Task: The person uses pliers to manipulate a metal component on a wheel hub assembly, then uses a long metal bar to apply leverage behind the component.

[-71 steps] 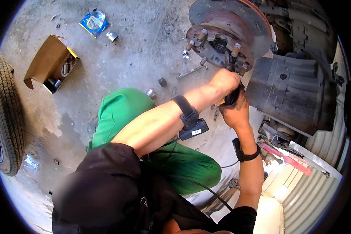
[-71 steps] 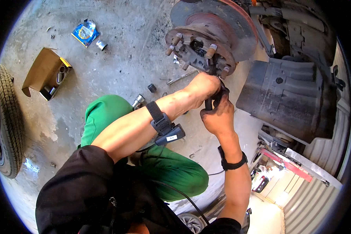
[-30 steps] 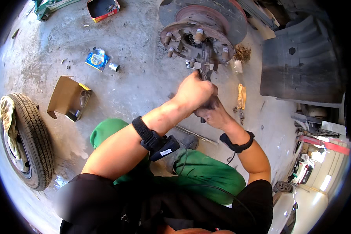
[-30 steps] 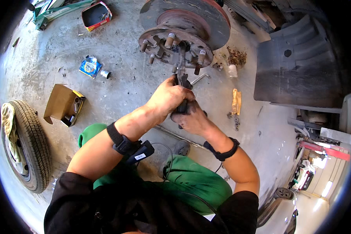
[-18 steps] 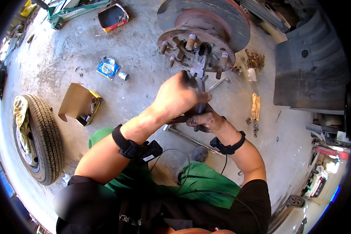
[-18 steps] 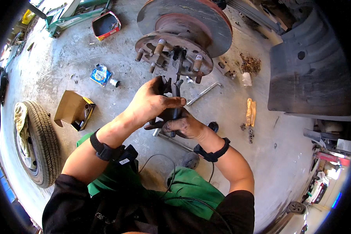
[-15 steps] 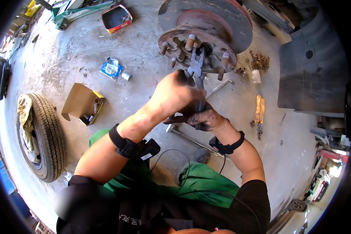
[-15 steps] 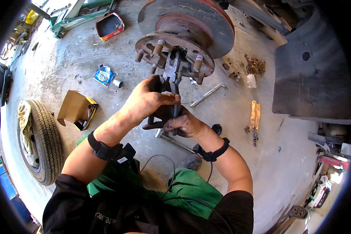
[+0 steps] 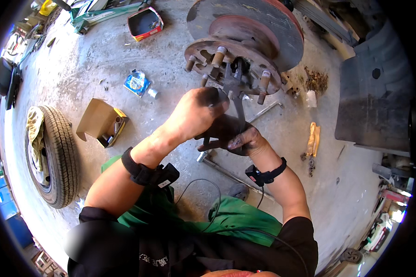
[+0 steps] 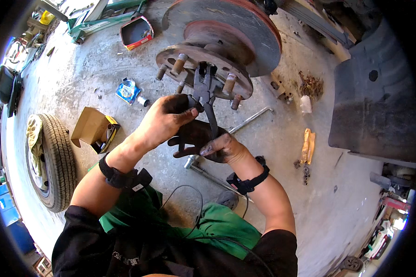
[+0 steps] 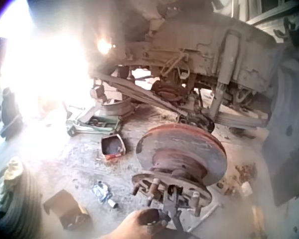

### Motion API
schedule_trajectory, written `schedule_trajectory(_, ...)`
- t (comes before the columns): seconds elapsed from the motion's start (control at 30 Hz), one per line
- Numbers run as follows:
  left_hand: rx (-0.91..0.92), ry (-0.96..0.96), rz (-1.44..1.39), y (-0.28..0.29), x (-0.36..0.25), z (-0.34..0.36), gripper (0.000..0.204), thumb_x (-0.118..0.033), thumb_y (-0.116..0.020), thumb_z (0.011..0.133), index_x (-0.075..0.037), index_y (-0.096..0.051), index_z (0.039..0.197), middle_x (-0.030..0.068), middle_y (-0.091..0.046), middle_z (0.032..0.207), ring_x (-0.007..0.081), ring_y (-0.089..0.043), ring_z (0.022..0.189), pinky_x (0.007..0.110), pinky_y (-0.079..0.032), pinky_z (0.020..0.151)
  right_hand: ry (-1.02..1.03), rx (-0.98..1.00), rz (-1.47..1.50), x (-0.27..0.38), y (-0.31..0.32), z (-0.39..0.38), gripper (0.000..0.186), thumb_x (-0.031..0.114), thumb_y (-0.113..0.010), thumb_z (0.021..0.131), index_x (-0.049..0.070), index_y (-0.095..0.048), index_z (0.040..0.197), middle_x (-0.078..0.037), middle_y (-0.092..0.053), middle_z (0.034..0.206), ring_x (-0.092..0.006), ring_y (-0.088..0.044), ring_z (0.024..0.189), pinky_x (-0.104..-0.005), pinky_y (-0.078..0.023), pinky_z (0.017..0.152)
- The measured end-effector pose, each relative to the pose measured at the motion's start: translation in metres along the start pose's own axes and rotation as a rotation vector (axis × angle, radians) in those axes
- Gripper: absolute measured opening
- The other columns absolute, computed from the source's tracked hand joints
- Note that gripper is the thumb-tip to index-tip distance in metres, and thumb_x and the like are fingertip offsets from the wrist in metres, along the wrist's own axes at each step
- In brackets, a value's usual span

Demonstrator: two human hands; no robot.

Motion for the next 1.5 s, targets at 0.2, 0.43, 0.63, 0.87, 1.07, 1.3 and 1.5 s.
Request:
schedule_trajectory(0.2,0.151,-0.272,0.037,0.001,0.019,-0.003,0.020,-0.015,-0.063,0.095,0.003,-0.063,0.104,0.0077,-0.064,0.091,0.0116,-0.057,0.084,0.031,-0.049,0.077,0.027,-0.259,-0.576,-0.005,-0.016,-0.024,0.071,0.002,-0.066,0.073,0.003,-0.043,0.140,-0.016,-0.060,0.127,-0.0274,-0.062,0.112,-0.0417,-0.054,0.092)
schedule_trajectory(0.43,0.225,0.122,-0.020,-0.017,-0.008,-0.014,0.057,-0.023,-0.077,0.085,0.000,-0.053,0.132,0.0076,-0.064,0.108,0.0136,-0.055,0.106,0.033,-0.046,0.095,0.536,-0.318,-1.897,-0.035,-0.036,-0.019,0.041,0.013,-0.079,0.072,0.000,-0.063,0.108,-0.023,-0.055,0.091,-0.0459,-0.056,0.081,-0.0544,-0.049,0.075)
schedule_trajectory(0.63,0.256,-0.763,0.644,0.007,0.000,-0.004,0.026,-0.009,-0.063,0.088,-0.010,-0.071,0.113,0.0080,-0.068,0.114,0.0230,-0.058,0.116,0.035,-0.041,0.106,0.345,-0.630,-1.097,-0.020,-0.036,-0.022,0.060,0.029,-0.084,0.076,0.000,-0.052,0.118,-0.007,-0.057,0.085,-0.0190,-0.057,0.077,-0.0350,-0.050,0.071)
schedule_trajectory(0.87,0.433,-0.057,-0.404,-0.003,-0.001,0.009,0.030,-0.009,-0.065,0.087,-0.002,-0.069,0.116,0.0116,-0.067,0.118,0.0185,-0.061,0.110,0.034,-0.046,0.101,0.341,-0.575,-0.410,-0.019,-0.041,-0.012,0.040,0.005,-0.071,0.088,0.004,-0.055,0.125,0.001,-0.061,0.095,-0.0095,-0.057,0.085,-0.0241,-0.048,0.073)
schedule_trajectory(1.07,0.120,0.145,-0.257,-0.001,-0.015,0.003,0.026,-0.011,-0.071,0.086,0.003,-0.070,0.108,0.0074,-0.069,0.107,0.0151,-0.062,0.097,0.031,-0.048,0.091,0.364,-0.610,-0.415,-0.015,-0.020,-0.013,0.028,0.003,-0.070,0.087,0.004,-0.063,0.114,-0.002,-0.068,0.099,-0.0124,-0.064,0.091,-0.0290,-0.053,0.084)
schedule_trajectory(1.3,0.075,0.156,-0.259,0.001,-0.002,0.008,0.027,-0.015,-0.076,0.084,0.004,-0.070,0.103,0.0059,-0.070,0.093,0.0128,-0.061,0.086,0.029,-0.048,0.082,0.317,-0.551,-0.296,-0.009,-0.020,-0.010,0.023,0.004,-0.070,0.089,0.001,-0.065,0.111,-0.006,-0.070,0.100,-0.0131,-0.066,0.090,-0.0304,-0.055,0.085)
schedule_trajectory(1.5,0.063,0.163,-0.246,0.001,-0.012,0.008,0.026,-0.015,-0.075,0.085,0.003,-0.069,0.102,0.0055,-0.070,0.094,0.0114,-0.060,0.085,0.028,-0.048,0.080,0.326,-0.494,-0.237,-0.010,-0.012,-0.011,0.032,0.002,-0.067,0.088,0.000,-0.061,0.120,-0.009,-0.068,0.105,-0.0179,-0.066,0.099,-0.0365,-0.057,0.089)
Point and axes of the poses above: each hand's wrist, its own z-axis towards the middle knuckle, its own y-axis out of the back of the hand, x = y × z, the point moved 1 cm from there along z, towards the middle knuckle
